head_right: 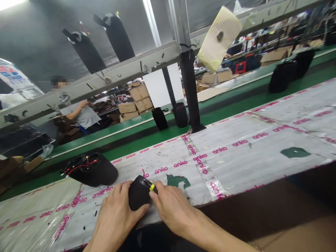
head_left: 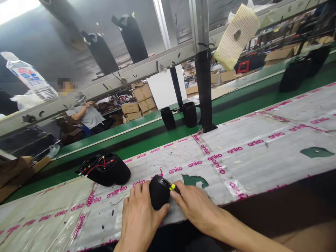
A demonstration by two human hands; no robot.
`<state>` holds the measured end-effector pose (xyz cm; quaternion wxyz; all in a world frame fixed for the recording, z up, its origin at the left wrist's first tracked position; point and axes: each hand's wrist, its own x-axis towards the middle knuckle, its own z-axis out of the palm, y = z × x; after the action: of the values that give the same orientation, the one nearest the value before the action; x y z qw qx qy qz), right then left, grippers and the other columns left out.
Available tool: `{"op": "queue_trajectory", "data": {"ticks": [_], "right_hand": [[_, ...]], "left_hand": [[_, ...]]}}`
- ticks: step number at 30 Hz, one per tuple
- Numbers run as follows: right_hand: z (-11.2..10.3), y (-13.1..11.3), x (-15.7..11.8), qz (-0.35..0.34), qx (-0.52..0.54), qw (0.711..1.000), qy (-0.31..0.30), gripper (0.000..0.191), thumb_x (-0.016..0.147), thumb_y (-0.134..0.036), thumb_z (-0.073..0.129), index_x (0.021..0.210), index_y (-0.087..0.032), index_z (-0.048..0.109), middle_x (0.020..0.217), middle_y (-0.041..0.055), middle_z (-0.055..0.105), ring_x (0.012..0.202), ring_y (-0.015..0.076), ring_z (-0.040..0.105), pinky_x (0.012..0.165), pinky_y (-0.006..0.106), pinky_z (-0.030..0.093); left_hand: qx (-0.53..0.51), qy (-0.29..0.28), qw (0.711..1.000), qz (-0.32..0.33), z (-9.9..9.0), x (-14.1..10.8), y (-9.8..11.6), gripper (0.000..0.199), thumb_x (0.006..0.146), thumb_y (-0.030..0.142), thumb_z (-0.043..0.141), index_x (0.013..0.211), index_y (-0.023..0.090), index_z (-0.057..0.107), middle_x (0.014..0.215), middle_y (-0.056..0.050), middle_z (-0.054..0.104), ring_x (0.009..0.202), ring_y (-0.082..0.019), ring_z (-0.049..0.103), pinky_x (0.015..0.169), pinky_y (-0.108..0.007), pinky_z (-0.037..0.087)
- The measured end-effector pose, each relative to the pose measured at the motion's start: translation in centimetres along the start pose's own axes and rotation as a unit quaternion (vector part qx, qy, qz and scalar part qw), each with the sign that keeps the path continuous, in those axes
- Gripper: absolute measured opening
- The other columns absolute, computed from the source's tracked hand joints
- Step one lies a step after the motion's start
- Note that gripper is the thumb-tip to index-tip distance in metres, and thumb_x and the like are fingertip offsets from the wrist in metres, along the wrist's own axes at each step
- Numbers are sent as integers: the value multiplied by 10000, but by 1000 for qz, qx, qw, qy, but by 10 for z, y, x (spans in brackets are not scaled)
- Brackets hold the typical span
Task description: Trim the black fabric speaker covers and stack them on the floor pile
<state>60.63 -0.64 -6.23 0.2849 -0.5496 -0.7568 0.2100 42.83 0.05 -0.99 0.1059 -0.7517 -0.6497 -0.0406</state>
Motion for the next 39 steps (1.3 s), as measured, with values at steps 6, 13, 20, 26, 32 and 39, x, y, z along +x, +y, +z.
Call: {"op": "queue_trajectory", "data": {"ticks": [6, 13, 20, 26, 32, 39], "right_hand": [[-9, -7, -2, -15, -44, 999, -16, 241, 1042, -312, 317, 1044, -198, 529, 805, 43, 688, 716, 228, 663, 579, 315, 250], [-10, -9, -1, -10, -67, 997, -32, 204, 1035, -281, 349, 1008, -197, 534, 779, 37, 691, 687, 225, 673, 546, 318, 235], [-15, -14, -3, -15, -127, 991, -49, 160, 1027, -243, 387, 1038, -177, 532, 764, 48, 690, 662, 238, 674, 523, 329, 237], [-15, -13, -6, -40, -198, 979, -35, 135, 1020, -235, 388, 1022, -177, 509, 679, 32, 644, 589, 244, 649, 488, 337, 245], [-23, -13, 1, -112, -251, 961, -20, 99, 968, -156, 438, 993, -176, 532, 702, 25, 631, 553, 221, 624, 498, 330, 298], [-2, -6, 9, -10, -120, 992, -48, 136, 989, -256, 451, 983, -177, 561, 693, 43, 683, 596, 241, 666, 500, 298, 319]], "left_hand": [[-41, -41, 997, -43, -1, 1, 8, 644, 776, 451, 623, 1338, 192, 444, 1218, -115, 563, 980, -284, 636, 716, -345, 470], [-27, -79, 996, -29, -4, -1, 10, 719, 820, 438, 585, 1452, 197, 341, 1273, -138, 596, 1025, -283, 657, 769, -334, 467], [24, -63, 998, -17, 0, -3, 16, 738, 838, 431, 579, 1477, 151, 339, 1218, -146, 610, 956, -279, 663, 701, -329, 490], [51, -70, 996, -10, 3, -5, 19, 747, 855, 432, 567, 1491, 122, 329, 1225, -158, 595, 951, -277, 659, 677, -322, 519], [62, -56, 997, 0, 9, -3, 19, 727, 836, 411, 605, 1456, 99, 389, 1181, -145, 616, 929, -264, 658, 657, -317, 537], [9, -74, 997, -13, 4, 3, 12, 714, 821, 376, 602, 1458, 140, 385, 1183, -154, 623, 934, -277, 679, 711, -327, 528]]}}
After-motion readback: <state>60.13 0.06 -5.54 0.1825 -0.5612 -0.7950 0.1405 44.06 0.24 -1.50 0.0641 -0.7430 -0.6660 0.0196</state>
